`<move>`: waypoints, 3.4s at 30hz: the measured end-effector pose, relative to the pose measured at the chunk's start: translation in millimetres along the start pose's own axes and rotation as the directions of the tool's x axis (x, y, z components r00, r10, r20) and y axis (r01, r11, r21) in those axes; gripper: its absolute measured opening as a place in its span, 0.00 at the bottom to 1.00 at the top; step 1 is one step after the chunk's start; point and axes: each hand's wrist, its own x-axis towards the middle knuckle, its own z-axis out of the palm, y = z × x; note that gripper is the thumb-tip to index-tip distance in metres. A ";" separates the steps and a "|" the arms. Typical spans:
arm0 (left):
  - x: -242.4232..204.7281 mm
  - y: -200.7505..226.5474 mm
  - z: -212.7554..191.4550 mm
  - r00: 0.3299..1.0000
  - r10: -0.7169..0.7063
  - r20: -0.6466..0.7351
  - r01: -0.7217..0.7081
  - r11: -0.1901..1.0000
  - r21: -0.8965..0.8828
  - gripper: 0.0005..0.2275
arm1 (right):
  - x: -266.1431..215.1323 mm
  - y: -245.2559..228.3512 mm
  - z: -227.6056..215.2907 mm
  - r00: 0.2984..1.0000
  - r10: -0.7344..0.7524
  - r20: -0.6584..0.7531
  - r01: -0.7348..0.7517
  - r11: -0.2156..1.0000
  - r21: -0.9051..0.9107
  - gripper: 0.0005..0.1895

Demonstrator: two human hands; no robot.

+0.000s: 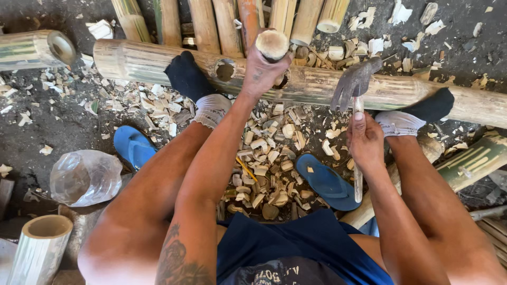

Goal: The person sits on the ground and uses a hammer and chisel to carve the end of a bamboo segment. They repeatedly strike the chisel to remove material, occasionally pause to inspect the carved area, and continue shaping the bamboo end.

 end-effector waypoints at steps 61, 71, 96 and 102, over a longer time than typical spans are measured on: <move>27.8 -17.7 13.8 0.876 -0.124 0.465 -0.012 0.960 0.279 0.32 | 67.7 -99.6 50.7 0.994 0.100 0.045 -0.039 0.705 -0.708 0.28; 28.8 -60.9 7.8 0.861 -0.184 0.474 0.146 0.982 0.117 0.31 | 73.0 -76.7 60.7 0.994 -0.057 0.092 0.108 0.527 -0.843 0.23; -4.5 -6.3 20.2 0.949 -0.099 0.301 0.074 0.993 0.093 0.24 | 202.2 56.6 18.8 0.995 -0.081 -0.061 0.024 0.773 -0.634 0.20; -56.4 -27.6 23.9 0.981 0.087 0.173 -0.128 0.962 0.241 0.21 | 203.0 94.0 7.2 0.979 -0.205 -0.016 0.134 0.695 -0.707 0.19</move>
